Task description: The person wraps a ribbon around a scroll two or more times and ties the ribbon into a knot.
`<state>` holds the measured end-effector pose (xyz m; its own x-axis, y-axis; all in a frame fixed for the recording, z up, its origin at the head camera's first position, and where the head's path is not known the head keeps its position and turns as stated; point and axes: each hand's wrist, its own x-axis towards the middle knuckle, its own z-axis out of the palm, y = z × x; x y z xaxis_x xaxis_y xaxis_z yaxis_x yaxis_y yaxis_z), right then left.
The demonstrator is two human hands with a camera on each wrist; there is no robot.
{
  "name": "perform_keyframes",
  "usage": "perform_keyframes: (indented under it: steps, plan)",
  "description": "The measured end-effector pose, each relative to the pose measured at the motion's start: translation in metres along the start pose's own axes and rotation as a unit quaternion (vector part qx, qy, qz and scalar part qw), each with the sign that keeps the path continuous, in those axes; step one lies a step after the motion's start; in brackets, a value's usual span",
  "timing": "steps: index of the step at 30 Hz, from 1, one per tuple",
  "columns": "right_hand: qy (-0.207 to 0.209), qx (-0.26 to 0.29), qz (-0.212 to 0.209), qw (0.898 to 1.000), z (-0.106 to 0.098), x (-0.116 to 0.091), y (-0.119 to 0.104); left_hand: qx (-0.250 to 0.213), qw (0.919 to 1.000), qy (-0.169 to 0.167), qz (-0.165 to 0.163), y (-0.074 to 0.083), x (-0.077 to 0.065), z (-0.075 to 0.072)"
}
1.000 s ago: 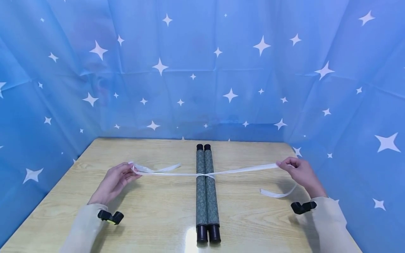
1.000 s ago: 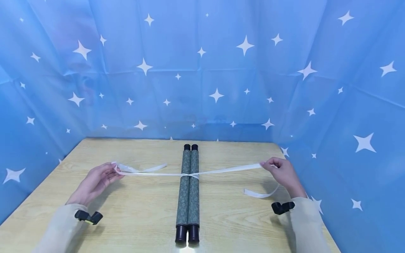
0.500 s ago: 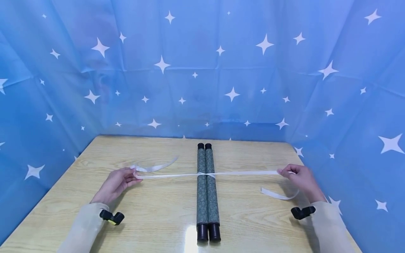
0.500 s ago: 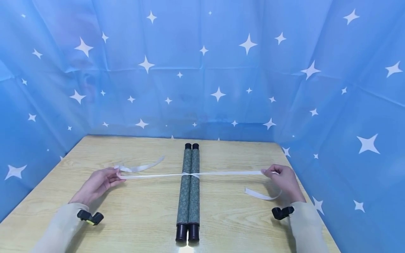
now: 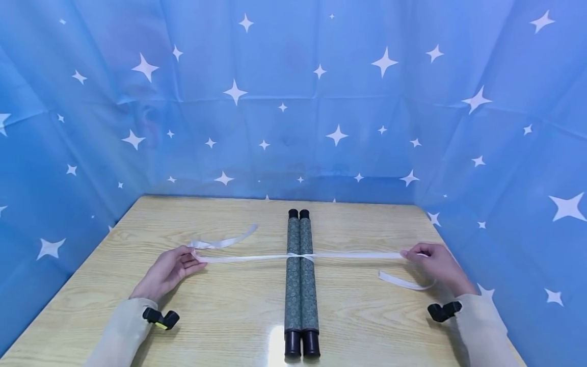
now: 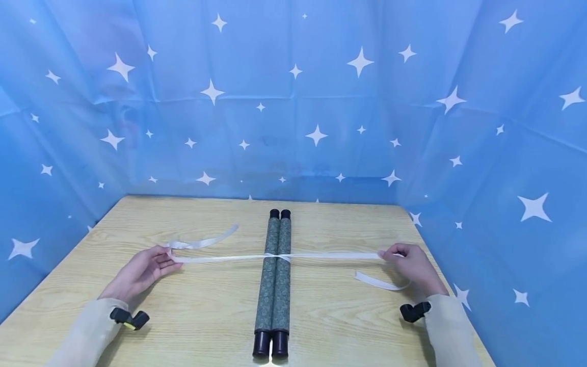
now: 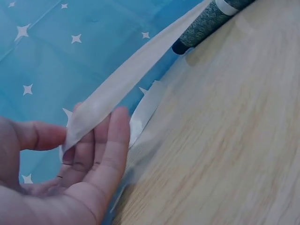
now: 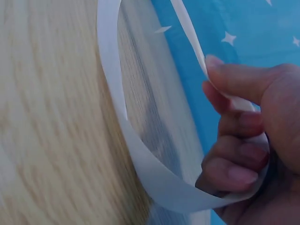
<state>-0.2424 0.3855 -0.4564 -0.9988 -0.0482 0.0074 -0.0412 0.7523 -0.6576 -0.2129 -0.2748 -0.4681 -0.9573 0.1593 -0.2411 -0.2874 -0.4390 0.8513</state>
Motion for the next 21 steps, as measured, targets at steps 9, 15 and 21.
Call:
perform_keyframes:
  steps: [9, 15, 21]
  plan:
    - [0.019, -0.002, -0.01, 1.0, -0.021, -0.01, 0.008, -0.13, 0.9883, -0.034, 0.072, 0.011, -0.013, -0.017]
    - [0.088, -0.031, 0.007, 0.996, -0.044, -0.017, 0.014, -0.142, 0.9843, 0.011, 0.104, 0.03, -0.028, -0.036]
    - [0.122, -0.073, 0.031, 0.989, -0.056, -0.023, 0.02, -0.055, 0.9746, 0.188, 0.107, 0.042, -0.04, -0.053]
